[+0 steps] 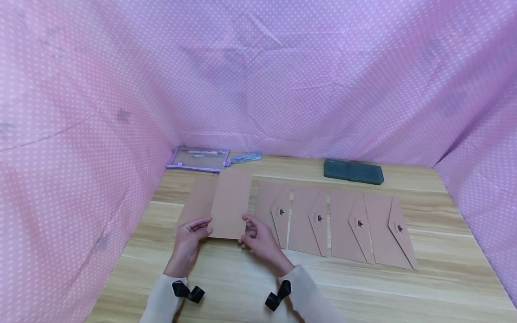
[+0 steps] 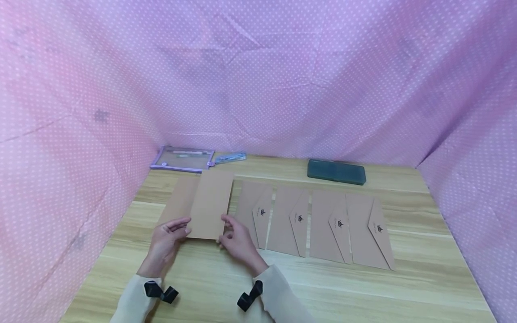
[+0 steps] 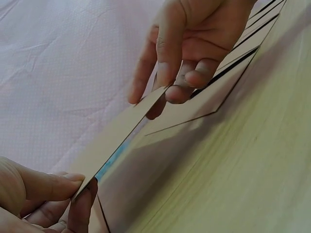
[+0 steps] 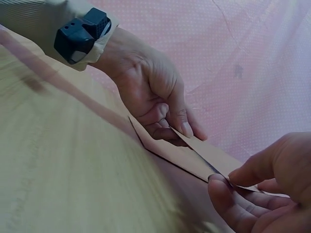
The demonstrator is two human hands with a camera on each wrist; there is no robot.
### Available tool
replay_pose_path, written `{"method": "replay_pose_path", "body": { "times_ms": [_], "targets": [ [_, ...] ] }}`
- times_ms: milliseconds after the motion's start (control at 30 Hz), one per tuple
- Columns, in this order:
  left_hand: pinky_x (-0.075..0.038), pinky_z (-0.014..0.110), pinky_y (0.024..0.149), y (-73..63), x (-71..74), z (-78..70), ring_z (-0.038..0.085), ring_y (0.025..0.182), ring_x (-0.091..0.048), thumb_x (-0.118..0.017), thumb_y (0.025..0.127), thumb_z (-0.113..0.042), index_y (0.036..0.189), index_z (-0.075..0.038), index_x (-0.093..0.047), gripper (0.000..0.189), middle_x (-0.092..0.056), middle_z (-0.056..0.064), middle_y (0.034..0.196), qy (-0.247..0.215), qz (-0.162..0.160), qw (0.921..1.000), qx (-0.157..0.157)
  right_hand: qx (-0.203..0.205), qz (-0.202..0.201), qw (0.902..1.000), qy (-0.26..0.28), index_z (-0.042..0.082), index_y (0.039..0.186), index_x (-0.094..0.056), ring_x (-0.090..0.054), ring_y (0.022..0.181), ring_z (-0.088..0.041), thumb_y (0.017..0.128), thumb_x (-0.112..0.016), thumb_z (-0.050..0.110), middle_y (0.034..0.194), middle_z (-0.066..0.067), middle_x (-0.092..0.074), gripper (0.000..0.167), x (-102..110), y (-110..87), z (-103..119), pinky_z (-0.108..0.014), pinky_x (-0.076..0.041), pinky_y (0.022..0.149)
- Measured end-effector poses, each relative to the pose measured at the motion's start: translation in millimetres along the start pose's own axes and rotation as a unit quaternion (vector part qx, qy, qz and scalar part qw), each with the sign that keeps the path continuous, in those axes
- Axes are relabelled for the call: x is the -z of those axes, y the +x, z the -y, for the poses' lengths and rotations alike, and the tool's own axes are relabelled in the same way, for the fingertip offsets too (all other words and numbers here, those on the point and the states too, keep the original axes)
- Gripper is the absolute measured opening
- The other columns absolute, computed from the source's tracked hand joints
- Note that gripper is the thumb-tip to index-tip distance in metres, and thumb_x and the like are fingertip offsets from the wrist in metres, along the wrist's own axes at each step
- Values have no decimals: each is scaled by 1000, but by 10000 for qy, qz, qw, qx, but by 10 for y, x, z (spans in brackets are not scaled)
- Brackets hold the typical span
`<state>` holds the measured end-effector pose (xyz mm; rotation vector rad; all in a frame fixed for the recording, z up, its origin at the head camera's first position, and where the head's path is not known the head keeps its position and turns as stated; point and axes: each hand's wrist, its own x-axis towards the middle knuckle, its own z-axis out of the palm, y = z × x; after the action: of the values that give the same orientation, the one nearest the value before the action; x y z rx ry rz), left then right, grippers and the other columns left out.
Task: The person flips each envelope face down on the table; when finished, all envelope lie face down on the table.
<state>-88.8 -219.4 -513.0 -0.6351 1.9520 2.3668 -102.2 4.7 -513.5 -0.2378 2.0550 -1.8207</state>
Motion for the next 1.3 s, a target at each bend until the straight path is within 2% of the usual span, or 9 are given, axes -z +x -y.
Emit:
{"method": "replay_pose_path", "body": {
  "times_ms": [167,267,333,500,767,967,1100,1200,1300],
  "targets": [
    [-57,15,73,2,33,33,1,82,-65,-67,82,15,98,-6,-77,28,-71,-10,83,200,-44,9998,31,-26,-110,9998,150,1,141,-52,-71,75,-16,86,-61,-11,117,-23,-63,57,-44,-15,-44,-21,-59,60],
    [-57,15,74,-5,40,38,1,84,-65,-68,81,14,106,1,-75,29,-71,-10,84,428,-61,9990,107,4,-196,9996,195,-6,135,-55,-71,72,-15,85,-61,-12,101,-19,-65,50,-66,-24,-61,-23,-61,63],
    [-57,15,74,-7,38,37,1,85,-65,-68,82,13,113,8,-71,32,-70,-10,86,653,-51,9978,124,9,-252,9996,158,-8,132,-57,-70,70,-13,85,-62,-11,96,-17,-64,48,-75,-27,-72,-23,-61,63],
    [-56,13,74,-19,17,21,-1,85,-65,-68,83,12,122,15,-62,40,-72,-3,93,1189,-4,9928,128,-8,-348,9994,-17,-11,129,-58,-69,66,-12,85,-63,-10,92,-17,-66,44,-83,-20,-99,-21,-60,60],
    [-55,12,73,-14,-7,16,-2,84,-65,-67,85,9,124,14,-62,39,-74,14,110,1589,31,9872,157,-30,-329,9993,-163,-11,129,-58,-70,67,-14,85,-64,-9,93,-17,-67,45,-62,-20,-100,-22,-60,59],
    [-54,12,72,-57,-23,-26,-3,81,-64,-67,85,10,125,14,-61,41,-70,25,118,1796,52,9837,110,-84,-193,9956,-913,-6,134,-57,-64,71,-7,79,-71,-1,101,-14,-67,58,-29,-41,-54,-18,-54,64],
    [-52,10,73,-95,-43,-74,-2,85,-64,-68,86,3,125,11,-63,40,-67,27,125,2280,66,9736,5,34,-119,9888,-1486,-6,137,-55,-57,71,-6,76,-73,-1,100,-10,-66,64,-15,-45,-21,-19,-51,67],
    [-51,10,74,-113,-56,-101,1,91,-64,-67,89,-3,124,7,-65,37,-68,25,127,2651,35,9642,-63,227,-172,9800,-1971,-5,135,-57,-54,71,-7,76,-73,-1,91,-6,-65,61,-16,-40,-2,-20,-49,70],
    [-50,10,74,-122,-62,-110,1,91,-63,-64,90,-7,123,4,-67,35,-69,23,124,2858,-10,9582,-115,382,-278,9704,-2368,-5,131,-60,-52,71,-8,77,-73,-1,83,-2,-63,56,-24,-36,16,-23,-49,72]
  ]
}}
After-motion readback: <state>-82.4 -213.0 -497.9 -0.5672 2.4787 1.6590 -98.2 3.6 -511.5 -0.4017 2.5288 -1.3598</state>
